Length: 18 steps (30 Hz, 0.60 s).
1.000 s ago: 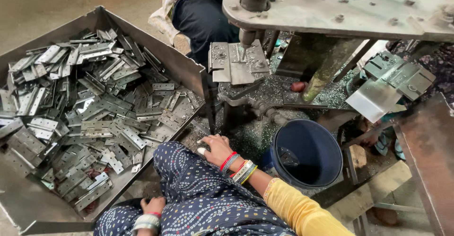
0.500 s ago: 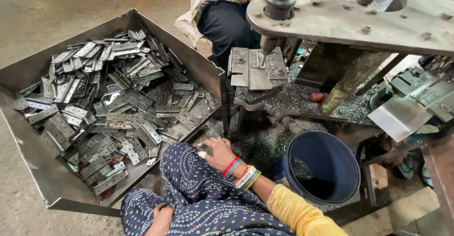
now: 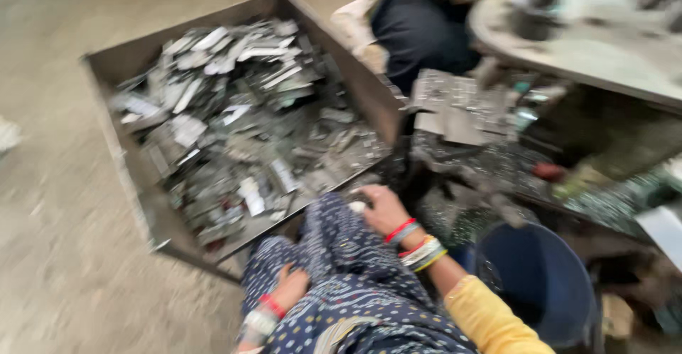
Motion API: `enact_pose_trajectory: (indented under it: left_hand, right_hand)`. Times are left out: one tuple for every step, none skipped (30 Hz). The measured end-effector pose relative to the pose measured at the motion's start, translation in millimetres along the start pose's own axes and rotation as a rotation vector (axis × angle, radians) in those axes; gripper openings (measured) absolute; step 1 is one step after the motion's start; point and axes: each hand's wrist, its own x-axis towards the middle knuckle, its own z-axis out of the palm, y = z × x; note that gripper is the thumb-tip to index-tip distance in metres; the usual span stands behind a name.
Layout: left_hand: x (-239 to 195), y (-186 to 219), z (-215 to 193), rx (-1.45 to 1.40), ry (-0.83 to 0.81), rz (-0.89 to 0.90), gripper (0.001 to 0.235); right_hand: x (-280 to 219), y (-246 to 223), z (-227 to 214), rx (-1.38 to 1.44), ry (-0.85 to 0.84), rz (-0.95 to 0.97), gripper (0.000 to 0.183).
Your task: The person places metal hinges into a punch press machine and activates the machine to press them, then places the finished parts into a bucket.
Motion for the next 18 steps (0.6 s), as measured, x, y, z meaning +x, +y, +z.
enact_pose_trajectory:
  left_hand:
    - [3,3,4,-0.011,-0.019,-0.018,0.007]
    - [12,6,6,-0.023,-0.035,-0.031,0.007]
    - [13,10,9,-0.057,-0.083,-0.067,0.005]
    - [17,13,10,-0.096,-0.131,-0.092,0.004]
    - [17,14,8,-0.116,-0.116,-0.107,0.005]
    - [15,15,5,-0.133,-0.103,-0.109,0.007]
    - [11,18,2,-0.150,-0.090,-0.112,0.009]
    - [8,20,-5,-0.157,-0.099,-0.147,0.009]
    - [6,24,-12,-0.164,-0.108,-0.183,0.010]
    - [4,28,-21,-0.170,-0.120,-0.214,0.012]
    - [5,33,-28,-0.184,-0.121,-0.238,0.013]
    - [5,36,-34,-0.197,-0.127,-0.259,0.013]
    - [6,39,-39,-0.210,-0.132,-0.280,0.014]
    - [9,42,-44,-0.211,-0.128,-0.288,0.014]
    - [10,47,-47,-0.212,-0.125,-0.296,0.015]
    - [13,48,-52,-0.208,-0.118,-0.304,0.015]
    - [14,51,-59,-0.224,-0.132,-0.315,0.016]
    - [16,54,-67,-0.237,-0.143,-0.328,0.016]
  right_hand:
    - [10,5,2,0.002,-0.022,-0.019,0.038]
    - [17,10,6,-0.003,-0.041,0.024,0.040]
    - [25,14,11,-0.010,-0.061,0.067,0.043]
    - [34,20,16,-0.017,-0.089,0.050,0.045]
    - [44,28,23,-0.025,-0.116,0.033,0.048]
    - [53,35,33,-0.034,-0.133,0.023,0.050]
    - [64,44,46,-0.059,-0.159,0.015,0.050]
    - [75,52,59,-0.084,-0.180,0.011,0.050]
    - [87,62,72,-0.110,-0.199,0.006,0.050]
    - [99,70,88,-0.142,-0.178,-0.082,0.050]
    - [112,76,105,-0.172,-0.156,-0.171,0.051]
    - [120,81,119,-0.199,-0.131,-0.257,0.051]
    - [126,83,131,-0.175,-0.175,-0.196,0.049]
    - [133,80,145,-0.154,-0.217,-0.136,0.047]
    - [137,74,158,-0.133,-0.260,-0.076,0.045]
    - [141,67,170,-0.126,-0.281,-0.040,0.046]
    - [145,61,180,-0.119,-0.302,-0.005,0.048]
    - [151,55,190,-0.113,-0.322,0.027,0.049]
